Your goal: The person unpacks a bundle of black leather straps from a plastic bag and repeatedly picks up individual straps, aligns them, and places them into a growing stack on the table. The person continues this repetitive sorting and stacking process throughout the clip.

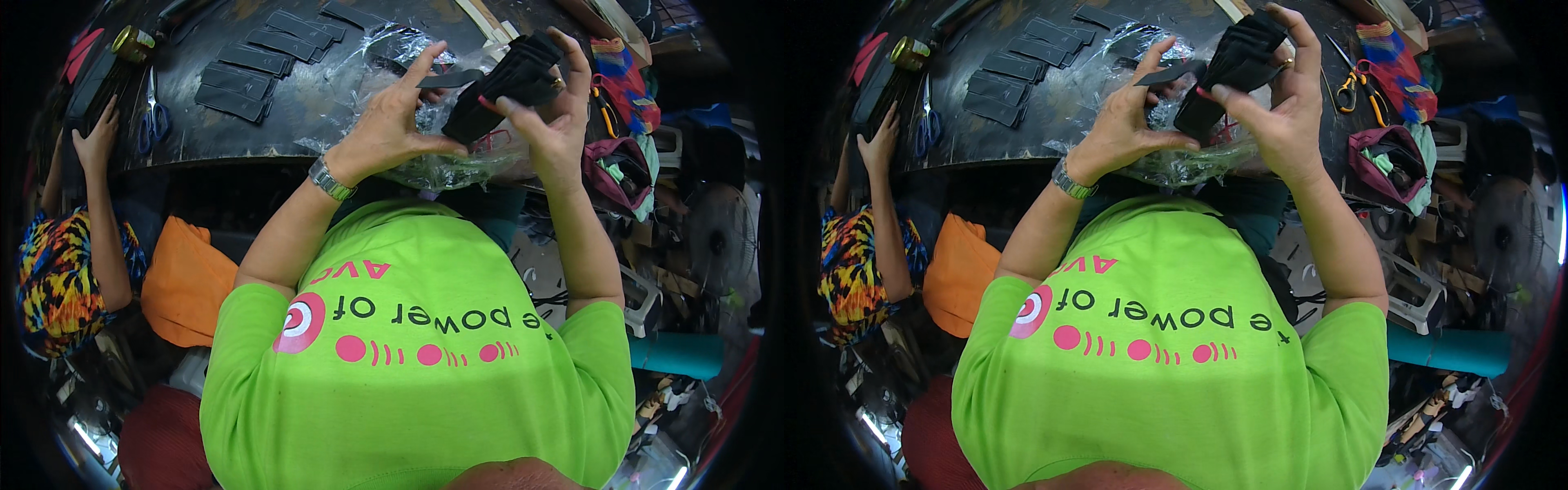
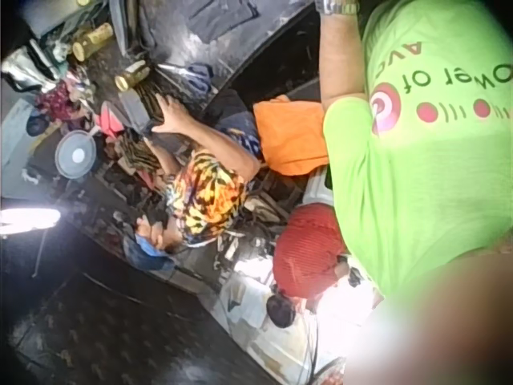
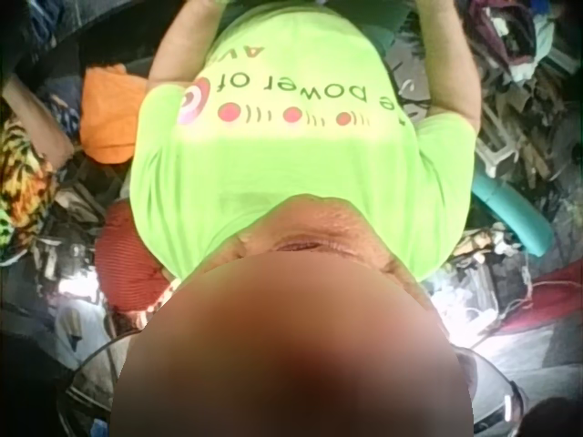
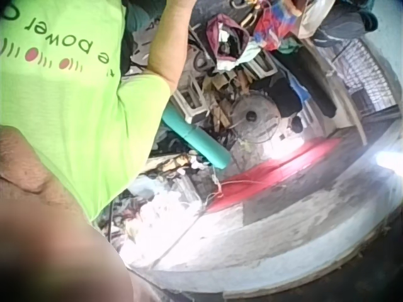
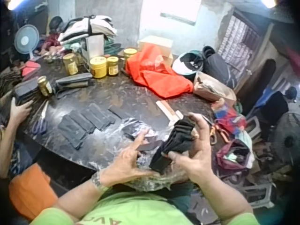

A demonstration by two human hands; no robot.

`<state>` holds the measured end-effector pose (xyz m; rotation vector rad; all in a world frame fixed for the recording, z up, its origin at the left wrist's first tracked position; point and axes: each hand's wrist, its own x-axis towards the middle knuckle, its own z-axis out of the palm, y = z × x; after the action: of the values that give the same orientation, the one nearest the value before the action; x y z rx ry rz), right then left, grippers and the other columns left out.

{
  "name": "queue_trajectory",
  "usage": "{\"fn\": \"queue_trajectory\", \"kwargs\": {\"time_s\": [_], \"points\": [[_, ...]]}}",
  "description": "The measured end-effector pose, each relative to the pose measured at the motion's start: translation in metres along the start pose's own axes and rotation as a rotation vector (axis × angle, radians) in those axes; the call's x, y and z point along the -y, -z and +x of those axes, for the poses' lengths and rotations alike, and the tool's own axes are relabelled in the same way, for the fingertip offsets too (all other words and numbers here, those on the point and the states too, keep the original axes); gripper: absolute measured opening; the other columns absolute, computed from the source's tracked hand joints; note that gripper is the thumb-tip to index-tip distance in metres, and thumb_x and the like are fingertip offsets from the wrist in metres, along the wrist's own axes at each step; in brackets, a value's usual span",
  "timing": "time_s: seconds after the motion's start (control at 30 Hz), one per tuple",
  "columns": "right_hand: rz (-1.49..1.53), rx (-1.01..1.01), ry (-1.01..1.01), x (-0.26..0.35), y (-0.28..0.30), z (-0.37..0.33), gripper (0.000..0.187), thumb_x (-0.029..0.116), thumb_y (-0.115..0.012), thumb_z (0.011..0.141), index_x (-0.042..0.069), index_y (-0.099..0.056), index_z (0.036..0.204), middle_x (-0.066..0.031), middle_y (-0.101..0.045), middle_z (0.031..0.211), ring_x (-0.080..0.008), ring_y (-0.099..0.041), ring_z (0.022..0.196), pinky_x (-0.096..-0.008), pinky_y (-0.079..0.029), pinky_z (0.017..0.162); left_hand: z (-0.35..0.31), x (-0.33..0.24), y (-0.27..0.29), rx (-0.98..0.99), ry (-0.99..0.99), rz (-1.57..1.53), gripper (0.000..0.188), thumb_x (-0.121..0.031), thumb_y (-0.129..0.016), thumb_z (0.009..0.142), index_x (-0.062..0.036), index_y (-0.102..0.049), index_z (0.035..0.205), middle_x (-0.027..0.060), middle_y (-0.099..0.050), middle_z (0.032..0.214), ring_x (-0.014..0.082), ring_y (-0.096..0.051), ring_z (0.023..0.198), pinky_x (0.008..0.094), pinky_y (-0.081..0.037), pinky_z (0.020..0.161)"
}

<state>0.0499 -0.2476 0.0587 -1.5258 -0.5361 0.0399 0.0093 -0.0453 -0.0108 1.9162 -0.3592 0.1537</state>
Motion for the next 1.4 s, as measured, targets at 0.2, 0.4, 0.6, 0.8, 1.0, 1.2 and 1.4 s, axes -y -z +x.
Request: {"fn": "queue_trajectory", "kwargs": {"time_s": [0.2, 0.4, 0.6, 0.8, 1.0, 1.2, 1.4], "points": [[0.126, -0.015, -0.037, -0.009, 0.003, 0.005, 0.080, -0.007, -0.068, 0.075, 0.008, -0.031, 0.144, -0.0112, -0.057, 0.119, -0.0186, -0.061, 0.107, -0.0350, -0.050, 0.097, 0.003, -0.007, 0.001, -0.137, -0.205, 0.031, 0.091, -0.035, -0.088, 0.066, -0.0078, -0.045, 0.141, 0.0086, -0.062, 0.115, 0.0229, -0.059, 0.104, 0.0321, -0.046, 0.089], [-0.031, 0.083, 0.080, -0.012, -0.008, 0.005, 0.083, -0.012, -0.066, 0.075, 0.008, -0.028, 0.145, -0.0131, -0.058, 0.121, -0.0195, -0.061, 0.108, -0.0346, -0.050, 0.097, 0.022, -0.013, 0.004, -0.055, -0.281, 0.009, 0.055, -0.028, -0.083, 0.075, -0.0031, -0.062, 0.119, 0.0131, -0.063, 0.113, 0.0275, -0.059, 0.105, 0.0363, -0.045, 0.093], [-0.245, 0.121, 0.211, -0.004, -0.015, 0.003, 0.084, -0.006, -0.068, 0.082, 0.007, -0.022, 0.151, -0.0144, -0.046, 0.140, -0.0221, -0.056, 0.120, -0.0354, -0.043, 0.104, 0.023, -0.014, -0.003, 0.064, -0.071, -0.201, 0.046, -0.019, -0.077, 0.082, -0.0019, -0.059, 0.121, 0.0112, -0.065, 0.112, 0.0205, -0.065, 0.097, 0.0317, -0.051, 0.087], [-0.373, 0.164, 0.181, -0.003, -0.011, -0.005, 0.071, -0.007, -0.060, 0.087, 0.007, -0.026, 0.148, -0.0127, -0.050, 0.134, -0.0223, -0.058, 0.116, -0.0342, -0.046, 0.100, 0.017, -0.009, -0.003, 0.008, 0.223, -0.933, 0.035, -0.009, -0.070, 0.086, -0.0023, -0.061, 0.119, 0.0061, -0.067, 0.107, 0.0154, -0.064, 0.101, 0.0291, -0.050, 0.091], [-0.547, 0.173, 0.247, -0.006, -0.008, 0.000, 0.047, -0.004, -0.067, 0.080, 0.006, -0.055, 0.125, -0.0133, -0.066, 0.108, -0.0257, -0.065, 0.101, -0.0350, -0.052, 0.085, 0.015, -0.007, -0.002, -0.053, 0.342, -1.202, 0.029, -0.025, -0.063, 0.095, -0.0058, -0.061, 0.117, 0.0042, -0.067, 0.108, 0.0133, -0.064, 0.099, 0.0308, -0.051, 0.090], [-0.811, 0.164, 0.521, -0.012, -0.018, 0.003, 0.028, -0.001, -0.071, 0.073, 0.006, -0.068, 0.100, -0.0108, -0.062, 0.102, -0.0287, -0.060, 0.090, -0.0362, -0.050, 0.076, 0.018, -0.006, -0.011, -0.083, 0.251, -1.150, 0.034, -0.034, -0.061, 0.097, -0.0074, -0.060, 0.118, 0.0023, -0.066, 0.107, 0.0117, -0.063, 0.098, 0.0288, -0.051, 0.088], [-0.823, 0.328, 0.502, -0.004, -0.009, 0.003, 0.022, 0.008, -0.075, 0.071, 0.006, -0.065, 0.090, -0.0114, -0.059, 0.100, -0.0313, -0.058, 0.090, -0.0400, -0.048, 0.078, 0.017, -0.009, -0.011, -0.102, 0.259, -1.054, 0.032, -0.032, -0.061, 0.097, -0.0076, -0.059, 0.118, 0.0014, -0.064, 0.107, 0.0108, -0.062, 0.097, 0.0282, -0.051, 0.087]]}}
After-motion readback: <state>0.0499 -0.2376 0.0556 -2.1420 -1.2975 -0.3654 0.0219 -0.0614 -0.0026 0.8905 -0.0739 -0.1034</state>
